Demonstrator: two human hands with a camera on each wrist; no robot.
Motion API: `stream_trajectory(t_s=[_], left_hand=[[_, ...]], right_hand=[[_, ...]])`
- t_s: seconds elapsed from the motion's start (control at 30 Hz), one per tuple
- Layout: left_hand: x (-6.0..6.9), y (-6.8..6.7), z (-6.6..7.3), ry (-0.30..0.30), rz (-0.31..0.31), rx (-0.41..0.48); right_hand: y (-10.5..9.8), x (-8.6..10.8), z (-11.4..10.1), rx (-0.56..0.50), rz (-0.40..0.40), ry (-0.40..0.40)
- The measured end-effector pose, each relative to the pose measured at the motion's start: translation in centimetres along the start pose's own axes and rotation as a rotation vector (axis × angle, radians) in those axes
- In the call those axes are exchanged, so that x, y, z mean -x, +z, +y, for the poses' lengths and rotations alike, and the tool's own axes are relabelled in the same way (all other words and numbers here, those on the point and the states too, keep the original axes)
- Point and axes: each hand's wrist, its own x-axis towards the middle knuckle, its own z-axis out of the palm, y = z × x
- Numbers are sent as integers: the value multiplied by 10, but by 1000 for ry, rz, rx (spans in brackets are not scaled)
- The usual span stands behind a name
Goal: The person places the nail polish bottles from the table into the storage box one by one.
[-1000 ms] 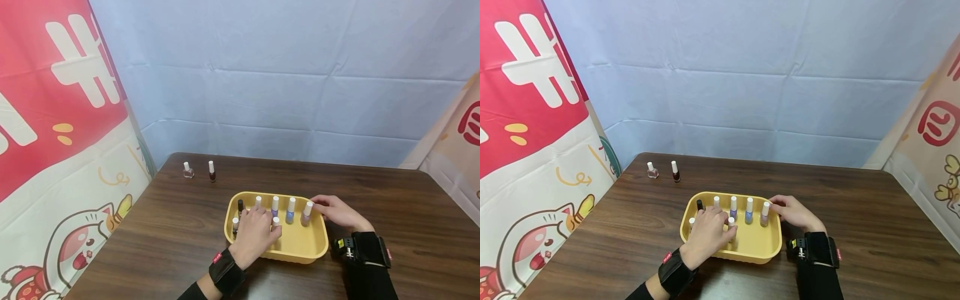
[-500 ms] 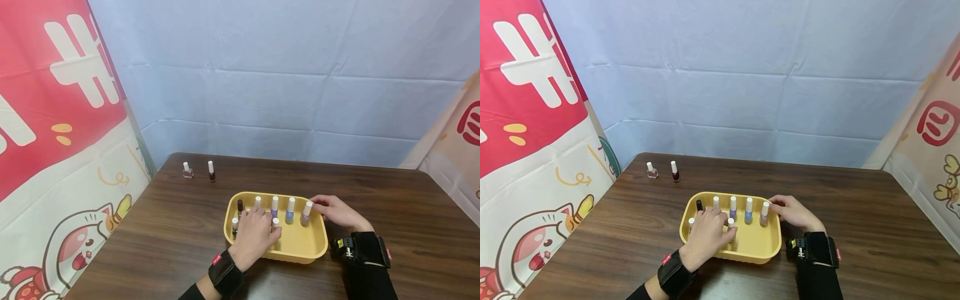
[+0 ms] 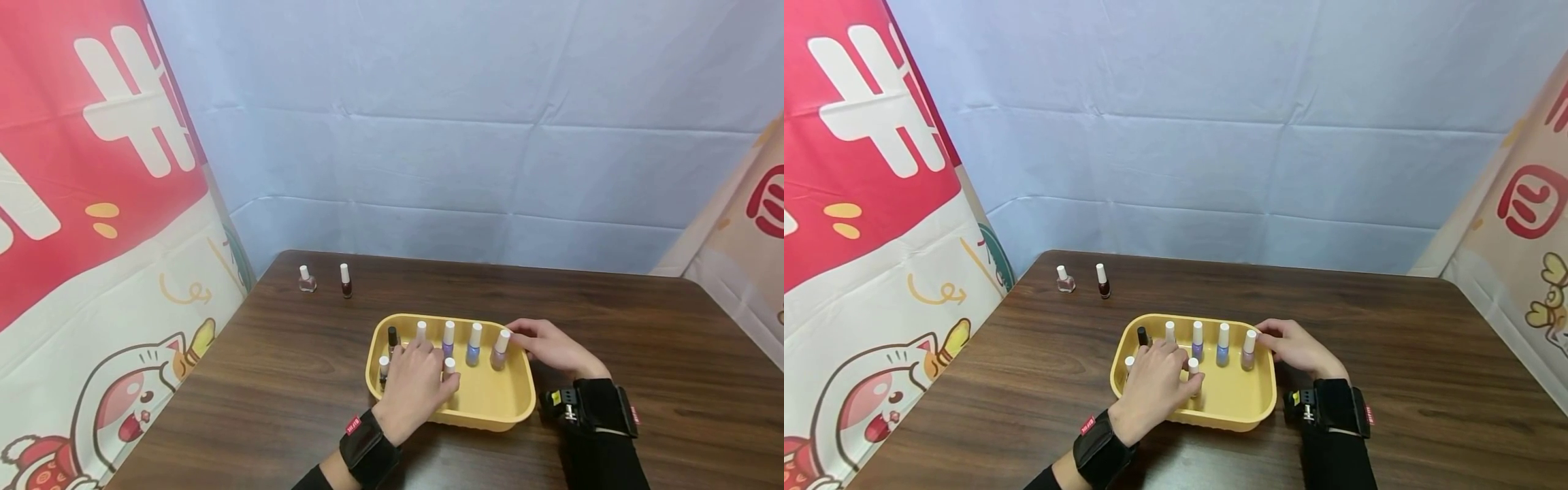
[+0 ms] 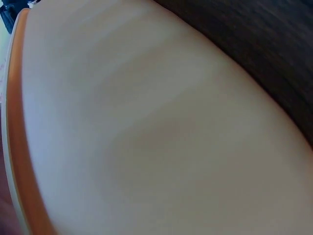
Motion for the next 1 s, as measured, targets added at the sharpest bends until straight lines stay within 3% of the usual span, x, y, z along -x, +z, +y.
stream_trajectory(t_s=[0.33,0.63,0.83,1.0], left_hand=[[0,-2,-1,7,-3,3],[2,-16,-2,-3,-43,5],[3,-26,-8,-19,-22,45],[1,-33,-21,-45,22,104]], right_hand=[[0,0,0,3,-3,-4],[-1,1,0,10,0,-33],[-1,1,0,18,1,-33],[-1,0,1,28,7,-37]])
